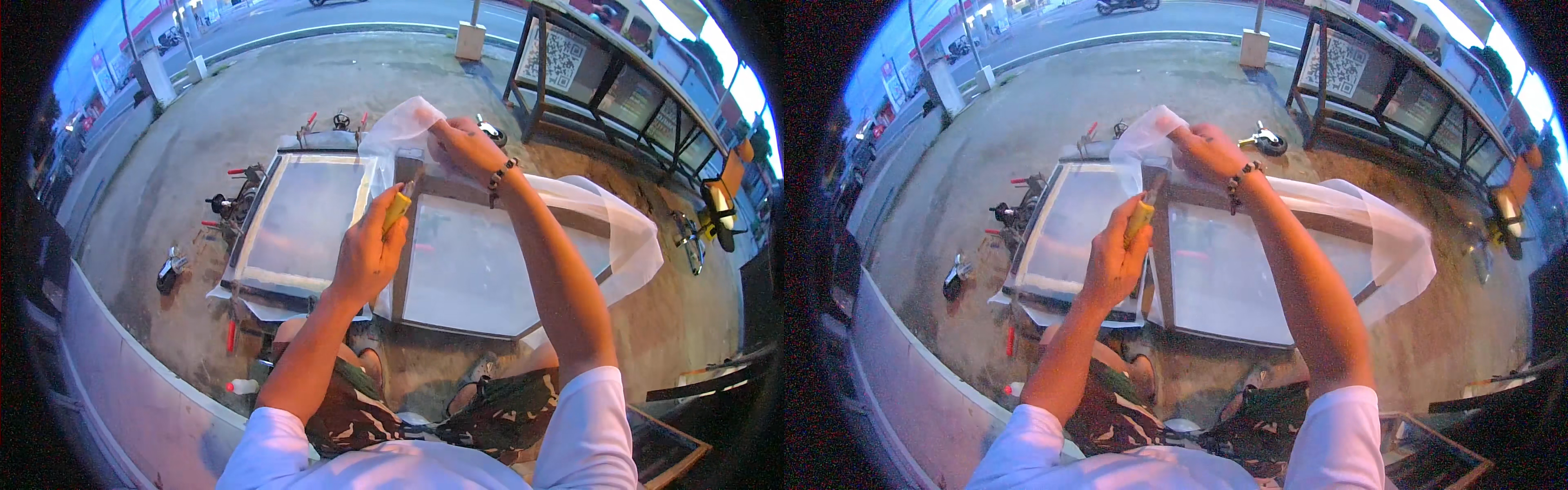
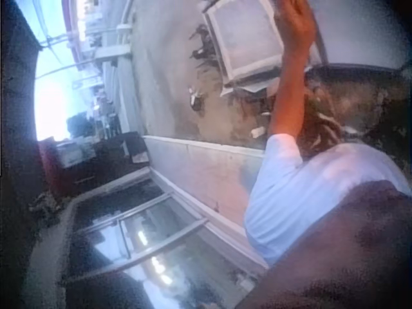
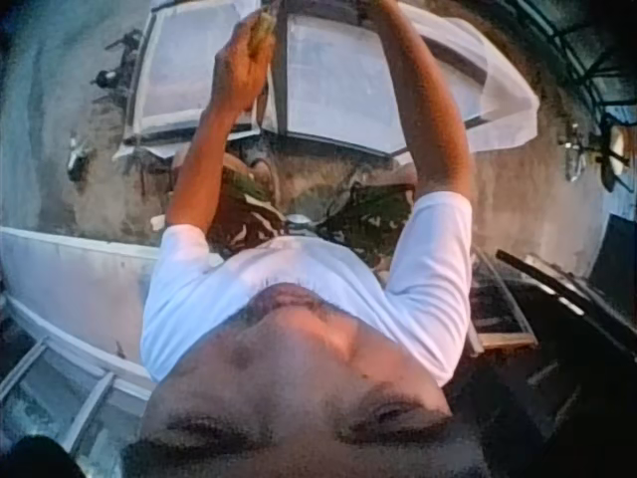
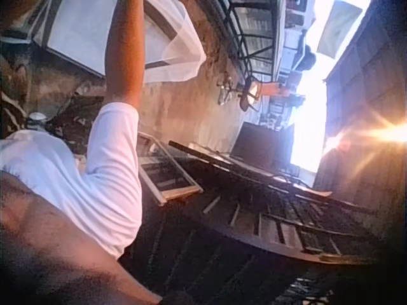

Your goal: The person trims excess mesh from a screen printing frame using a utility knife and then applies adhesive from a bottle to the frame edges.

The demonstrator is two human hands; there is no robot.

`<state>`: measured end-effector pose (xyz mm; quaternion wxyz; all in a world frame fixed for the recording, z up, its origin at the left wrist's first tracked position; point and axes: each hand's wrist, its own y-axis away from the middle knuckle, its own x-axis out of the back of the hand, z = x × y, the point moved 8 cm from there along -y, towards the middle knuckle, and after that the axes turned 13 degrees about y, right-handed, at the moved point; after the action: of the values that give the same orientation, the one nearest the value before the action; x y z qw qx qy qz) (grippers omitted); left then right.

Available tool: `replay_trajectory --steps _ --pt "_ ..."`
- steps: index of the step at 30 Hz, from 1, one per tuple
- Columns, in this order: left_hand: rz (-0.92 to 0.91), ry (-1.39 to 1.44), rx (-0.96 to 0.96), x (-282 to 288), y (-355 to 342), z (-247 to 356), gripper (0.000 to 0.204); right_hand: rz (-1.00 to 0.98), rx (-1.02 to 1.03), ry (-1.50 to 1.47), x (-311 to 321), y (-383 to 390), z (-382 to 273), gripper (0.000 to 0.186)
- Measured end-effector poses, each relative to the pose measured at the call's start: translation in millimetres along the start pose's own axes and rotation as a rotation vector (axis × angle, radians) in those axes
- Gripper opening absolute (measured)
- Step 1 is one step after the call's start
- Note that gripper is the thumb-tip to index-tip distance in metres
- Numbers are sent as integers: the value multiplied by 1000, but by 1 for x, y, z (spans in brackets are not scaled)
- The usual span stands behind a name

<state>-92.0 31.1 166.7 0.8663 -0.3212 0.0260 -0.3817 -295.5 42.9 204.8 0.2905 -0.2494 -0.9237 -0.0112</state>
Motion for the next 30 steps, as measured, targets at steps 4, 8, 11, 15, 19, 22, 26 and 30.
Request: replay_trajectory --steps 4,8,11,15,19,22,26,30 --pt "51 -23 9 4 4 -7 40 -9 -51 0 -1 11 -8 54" --pt "46 -69 65 2 5 -5 46 -2 16 -33 -2 33 -29 44" --pt "64 -82 17 -1 2 5 48 -60 49 -17 1 31 -29 36" --pt "69 -144 -27 -3 3 12 51 -77 180 -34 -4 7 -4 26" --pt "65 -182 -42 -7 5 6 53 -86 109 -22 -9 9 -4 30" --pt "101 -188 -112 -10 5 9 51 -54 106 -21 -10 11 -5 36" --pt "119 -211 -120 -12 5 10 50 -45 97 -3 -8 12 -7 33" --pt "140 -252 -116 -16 5 13 51 -72 113 -71 -10 10 -7 30"
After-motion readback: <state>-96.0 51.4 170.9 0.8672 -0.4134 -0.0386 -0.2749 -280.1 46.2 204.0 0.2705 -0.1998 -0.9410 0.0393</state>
